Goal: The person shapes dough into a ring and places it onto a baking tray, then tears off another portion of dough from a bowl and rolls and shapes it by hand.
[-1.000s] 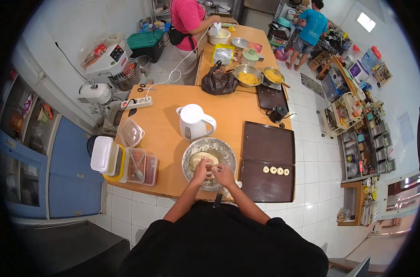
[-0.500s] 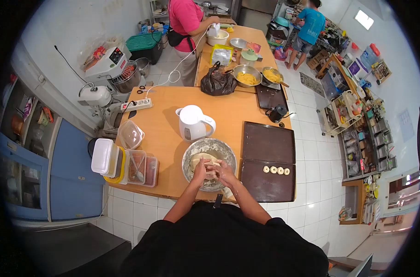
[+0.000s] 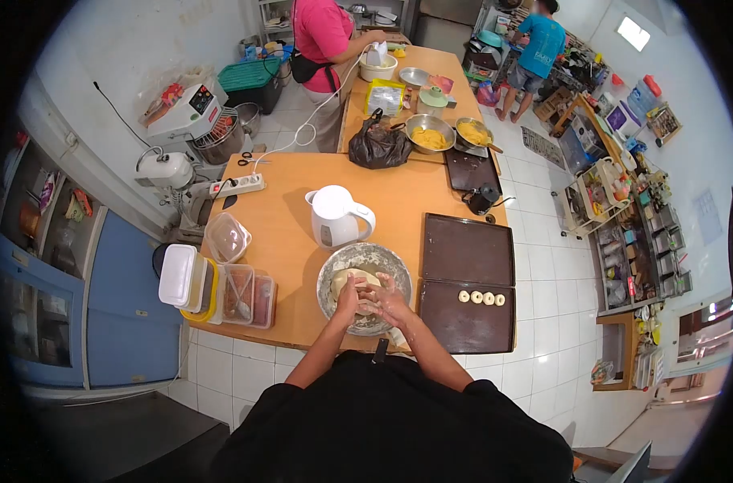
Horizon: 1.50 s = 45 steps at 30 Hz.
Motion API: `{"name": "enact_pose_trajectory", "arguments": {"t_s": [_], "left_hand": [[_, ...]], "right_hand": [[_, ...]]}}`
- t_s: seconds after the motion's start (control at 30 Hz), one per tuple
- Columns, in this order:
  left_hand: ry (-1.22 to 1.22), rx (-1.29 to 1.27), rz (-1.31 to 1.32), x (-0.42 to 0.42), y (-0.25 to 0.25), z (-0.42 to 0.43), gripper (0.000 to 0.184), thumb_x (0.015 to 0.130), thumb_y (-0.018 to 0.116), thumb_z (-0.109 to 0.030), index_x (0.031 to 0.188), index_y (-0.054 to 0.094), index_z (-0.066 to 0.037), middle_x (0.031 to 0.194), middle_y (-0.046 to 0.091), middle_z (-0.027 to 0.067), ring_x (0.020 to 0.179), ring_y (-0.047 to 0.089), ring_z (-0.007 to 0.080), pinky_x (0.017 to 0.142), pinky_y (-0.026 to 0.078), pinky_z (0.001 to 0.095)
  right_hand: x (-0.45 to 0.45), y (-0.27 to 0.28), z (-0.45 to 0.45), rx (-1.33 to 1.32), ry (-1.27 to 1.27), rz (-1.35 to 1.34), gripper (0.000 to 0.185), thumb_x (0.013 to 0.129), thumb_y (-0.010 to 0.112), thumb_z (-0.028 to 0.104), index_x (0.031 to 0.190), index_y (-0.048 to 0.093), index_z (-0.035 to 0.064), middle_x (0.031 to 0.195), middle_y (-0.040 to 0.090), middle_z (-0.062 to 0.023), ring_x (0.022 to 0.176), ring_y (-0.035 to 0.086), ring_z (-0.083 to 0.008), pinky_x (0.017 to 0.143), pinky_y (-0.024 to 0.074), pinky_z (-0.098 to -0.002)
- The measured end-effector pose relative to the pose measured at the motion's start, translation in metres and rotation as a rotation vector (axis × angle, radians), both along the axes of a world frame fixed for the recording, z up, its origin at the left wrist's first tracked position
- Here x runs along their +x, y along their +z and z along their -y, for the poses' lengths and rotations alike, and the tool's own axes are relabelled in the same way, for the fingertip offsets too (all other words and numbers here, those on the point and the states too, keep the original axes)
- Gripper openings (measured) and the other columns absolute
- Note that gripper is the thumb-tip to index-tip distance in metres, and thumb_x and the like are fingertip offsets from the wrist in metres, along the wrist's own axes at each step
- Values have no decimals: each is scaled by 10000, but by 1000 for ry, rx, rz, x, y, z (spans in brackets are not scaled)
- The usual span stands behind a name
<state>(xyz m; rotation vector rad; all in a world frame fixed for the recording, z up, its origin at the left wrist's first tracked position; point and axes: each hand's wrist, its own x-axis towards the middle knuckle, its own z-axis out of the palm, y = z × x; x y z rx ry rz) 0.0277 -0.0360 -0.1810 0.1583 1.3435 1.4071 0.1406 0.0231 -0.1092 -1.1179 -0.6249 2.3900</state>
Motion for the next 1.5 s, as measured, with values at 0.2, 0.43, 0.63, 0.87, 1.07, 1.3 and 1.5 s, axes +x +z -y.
{"name": "enact_pose_trajectory", "arguments": {"t_s": [0.2,0.43,0.63,0.87,1.07,1.3,1.5], "left_hand": [[22,47,-38,0,-7,-1,616,1005,263,-560,1208,544,-51,920,631,106,802,606,181,671,505,362],[-3,-28,-5,1,-2,0,652,982,267,-610,1232,530,-69,963,627,100,869,596,200,720,481,392],[-14,-13,-1,1,2,0,643,982,263,-611,1224,540,-84,969,635,82,872,597,190,705,466,363],[-14,0,16,2,6,-1,628,987,267,-598,1213,549,-85,944,646,85,818,608,183,694,474,359],[-22,25,83,-2,-5,0,572,1004,266,-555,1201,547,-96,957,643,98,834,610,190,669,493,354],[6,-23,65,-2,4,-2,550,1008,253,-544,1195,550,-121,975,640,86,830,599,180,714,489,372],[1,-57,76,-5,4,-1,559,1008,243,-539,1184,563,-115,979,638,76,841,597,181,727,489,381]], "right_hand": [[11,-34,-17,178,146,-15,334,930,546,60,1232,425,134,801,584,-34,641,591,-163,523,495,-314],[7,-45,-14,149,55,15,122,947,572,157,1031,487,134,799,559,-25,641,557,-106,492,429,-242],[7,-41,-13,302,105,192,194,984,522,314,945,515,124,687,512,3,504,440,-60,416,308,-221],[8,-25,-19,326,192,149,146,964,535,248,911,521,112,612,472,32,441,396,-58,384,292,-225],[-2,-5,-2,424,196,131,168,945,554,177,1090,510,104,660,490,38,497,461,-75,418,349,-214],[6,-21,-16,218,315,52,253,948,552,152,1184,475,107,690,538,22,494,459,-57,407,326,-204],[-3,-1,1,180,179,52,278,956,531,123,1196,396,87,774,582,-29,537,552,-115,482,483,-225]]}}
